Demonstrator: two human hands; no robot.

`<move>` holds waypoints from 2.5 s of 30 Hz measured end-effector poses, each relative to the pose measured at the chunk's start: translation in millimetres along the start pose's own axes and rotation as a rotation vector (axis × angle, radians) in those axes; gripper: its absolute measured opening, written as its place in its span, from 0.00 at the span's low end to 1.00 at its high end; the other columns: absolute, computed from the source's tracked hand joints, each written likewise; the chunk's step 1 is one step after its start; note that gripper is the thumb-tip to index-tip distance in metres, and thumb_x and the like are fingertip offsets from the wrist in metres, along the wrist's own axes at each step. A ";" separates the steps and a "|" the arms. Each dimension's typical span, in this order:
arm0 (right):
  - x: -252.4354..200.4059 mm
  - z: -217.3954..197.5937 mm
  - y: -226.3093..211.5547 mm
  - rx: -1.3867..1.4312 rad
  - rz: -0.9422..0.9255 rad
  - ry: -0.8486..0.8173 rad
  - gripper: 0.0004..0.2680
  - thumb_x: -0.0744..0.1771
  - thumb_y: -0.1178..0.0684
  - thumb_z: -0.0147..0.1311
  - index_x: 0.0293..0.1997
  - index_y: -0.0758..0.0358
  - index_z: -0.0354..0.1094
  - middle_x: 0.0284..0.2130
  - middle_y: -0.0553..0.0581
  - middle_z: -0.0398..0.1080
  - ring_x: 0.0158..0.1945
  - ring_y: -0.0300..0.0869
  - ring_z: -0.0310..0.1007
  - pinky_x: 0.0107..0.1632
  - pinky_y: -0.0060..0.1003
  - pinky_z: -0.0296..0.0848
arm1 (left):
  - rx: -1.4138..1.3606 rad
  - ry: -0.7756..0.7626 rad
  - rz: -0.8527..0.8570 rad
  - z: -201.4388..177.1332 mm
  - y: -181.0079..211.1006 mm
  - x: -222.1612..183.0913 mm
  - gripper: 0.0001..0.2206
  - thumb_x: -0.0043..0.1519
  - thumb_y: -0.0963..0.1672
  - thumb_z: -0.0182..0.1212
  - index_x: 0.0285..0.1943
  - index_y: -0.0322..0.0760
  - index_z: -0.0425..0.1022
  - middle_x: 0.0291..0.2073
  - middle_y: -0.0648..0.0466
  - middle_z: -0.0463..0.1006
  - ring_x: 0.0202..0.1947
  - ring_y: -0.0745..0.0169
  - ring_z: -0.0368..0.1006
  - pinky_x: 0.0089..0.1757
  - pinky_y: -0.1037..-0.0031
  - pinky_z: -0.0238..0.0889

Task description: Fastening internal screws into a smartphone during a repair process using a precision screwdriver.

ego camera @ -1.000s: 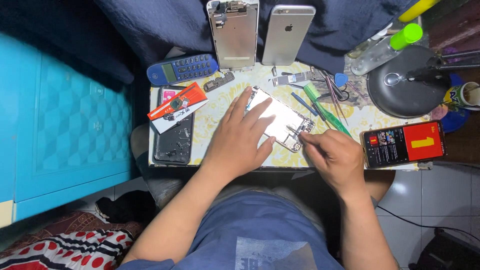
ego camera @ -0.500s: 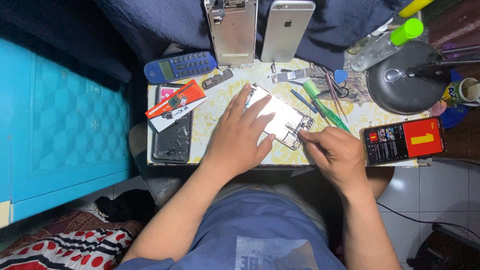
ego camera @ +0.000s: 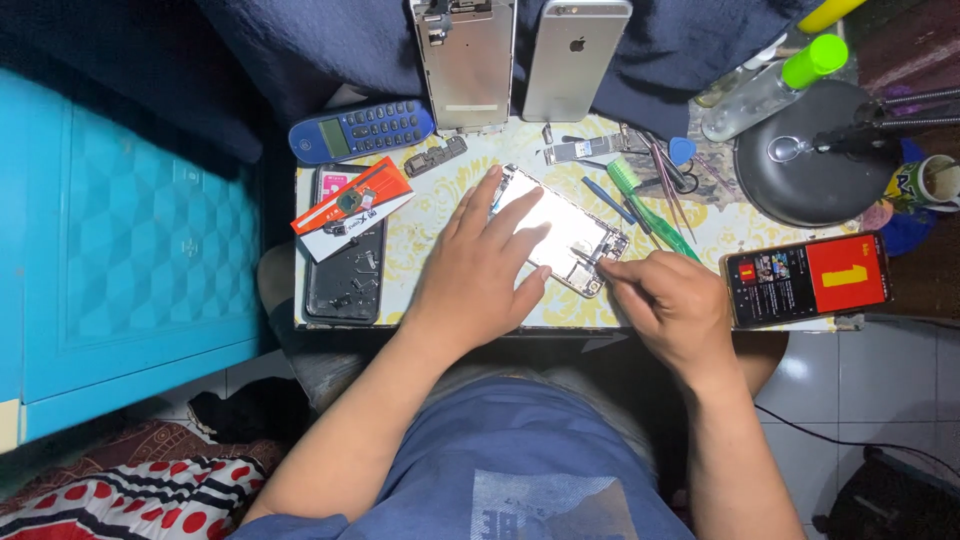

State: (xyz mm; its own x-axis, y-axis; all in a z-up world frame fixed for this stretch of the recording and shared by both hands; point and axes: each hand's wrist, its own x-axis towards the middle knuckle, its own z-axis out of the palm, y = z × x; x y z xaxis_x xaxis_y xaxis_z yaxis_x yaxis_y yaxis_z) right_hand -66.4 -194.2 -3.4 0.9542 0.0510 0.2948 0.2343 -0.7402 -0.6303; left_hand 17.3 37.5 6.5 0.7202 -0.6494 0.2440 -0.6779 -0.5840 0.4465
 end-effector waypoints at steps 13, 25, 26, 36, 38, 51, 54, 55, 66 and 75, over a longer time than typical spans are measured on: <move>-3.1 0.2 0.9 -0.034 -0.021 0.001 0.02 0.67 0.60 0.60 0.39 0.60 0.79 0.18 0.58 0.67 0.25 0.55 0.72 0.31 0.45 0.71 | -0.006 -0.002 -0.003 -1.7 1.6 0.9 0.17 0.63 0.47 0.57 0.55 0.34 0.80 0.63 0.44 0.72 0.73 0.30 0.52 0.67 0.45 0.49; -9.8 5.5 6.5 -0.080 -0.012 0.032 0.02 0.67 0.59 0.62 0.40 0.59 0.79 0.19 0.56 0.67 0.25 0.52 0.72 0.31 0.44 0.71 | -0.002 -0.027 -0.011 -3.7 1.2 1.3 0.16 0.63 0.47 0.57 0.55 0.35 0.80 0.64 0.45 0.72 0.73 0.32 0.52 0.67 0.45 0.49; -9.2 5.3 6.7 -0.080 -0.012 0.032 0.02 0.67 0.59 0.62 0.40 0.59 0.79 0.19 0.56 0.67 0.25 0.52 0.72 0.31 0.44 0.71 | -0.002 -0.027 -0.011 -3.7 1.1 1.3 0.16 0.63 0.47 0.57 0.55 0.35 0.80 0.64 0.45 0.72 0.73 0.32 0.52 0.67 0.45 0.49; -8.2 5.7 6.4 -0.067 -0.018 0.038 0.02 0.67 0.60 0.61 0.40 0.59 0.79 0.18 0.55 0.66 0.25 0.53 0.72 0.30 0.45 0.70 | -0.020 -0.029 -0.010 -5.3 2.4 1.8 0.16 0.63 0.47 0.58 0.55 0.34 0.80 0.63 0.43 0.72 0.73 0.30 0.52 0.66 0.44 0.49; -8.9 5.9 7.0 -0.088 -0.025 0.040 0.02 0.68 0.59 0.61 0.40 0.58 0.79 0.18 0.55 0.66 0.25 0.53 0.72 0.30 0.45 0.70 | -0.023 -0.021 -0.007 -4.6 2.4 1.3 0.16 0.63 0.47 0.58 0.55 0.34 0.80 0.63 0.43 0.71 0.73 0.30 0.52 0.66 0.44 0.49; -7.6 5.2 8.2 -0.042 -0.049 0.048 0.02 0.67 0.59 0.61 0.39 0.57 0.79 0.18 0.56 0.66 0.25 0.53 0.71 0.32 0.44 0.72 | -0.019 -0.043 -0.013 -8.0 3.6 3.1 0.16 0.63 0.47 0.57 0.55 0.33 0.80 0.63 0.42 0.72 0.73 0.29 0.52 0.66 0.43 0.49; -8.5 5.8 7.2 -0.048 -0.043 0.059 0.02 0.67 0.59 0.62 0.38 0.57 0.79 0.18 0.55 0.66 0.25 0.52 0.71 0.31 0.43 0.71 | -0.020 -0.058 -0.023 -10.4 5.6 3.4 0.16 0.63 0.47 0.58 0.54 0.33 0.80 0.63 0.42 0.72 0.73 0.29 0.52 0.66 0.44 0.49; -7.9 5.4 7.0 -0.058 -0.051 0.061 0.02 0.67 0.59 0.63 0.37 0.57 0.79 0.18 0.55 0.66 0.25 0.53 0.72 0.31 0.43 0.71 | -0.022 -0.064 -0.031 -11.3 6.3 4.4 0.16 0.63 0.47 0.58 0.54 0.33 0.80 0.63 0.42 0.72 0.73 0.30 0.52 0.66 0.44 0.49; -5.9 5.4 4.1 -0.050 -0.055 0.077 0.02 0.67 0.59 0.63 0.37 0.57 0.79 0.19 0.55 0.66 0.25 0.52 0.72 0.32 0.42 0.72 | -0.034 -0.082 -0.040 -13.6 8.1 5.6 0.17 0.63 0.47 0.57 0.55 0.32 0.80 0.64 0.41 0.71 0.73 0.29 0.52 0.66 0.43 0.48; 1.3 -1.4 -4.1 -0.033 -0.043 0.012 0.01 0.67 0.59 0.62 0.36 0.60 0.78 0.18 0.57 0.67 0.25 0.54 0.72 0.32 0.44 0.71 | -0.022 -0.079 -0.032 -13.2 7.5 5.8 0.17 0.63 0.47 0.57 0.55 0.32 0.80 0.64 0.41 0.71 0.73 0.29 0.52 0.66 0.43 0.48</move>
State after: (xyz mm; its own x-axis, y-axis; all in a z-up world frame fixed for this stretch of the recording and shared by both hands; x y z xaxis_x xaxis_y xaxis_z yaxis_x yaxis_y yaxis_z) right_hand -66.4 -192.0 0.6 0.9411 0.0748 0.3298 0.2681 -0.7593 -0.5929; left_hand 18.3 35.8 22.6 0.7269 -0.6676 0.1611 -0.6509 -0.5948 0.4718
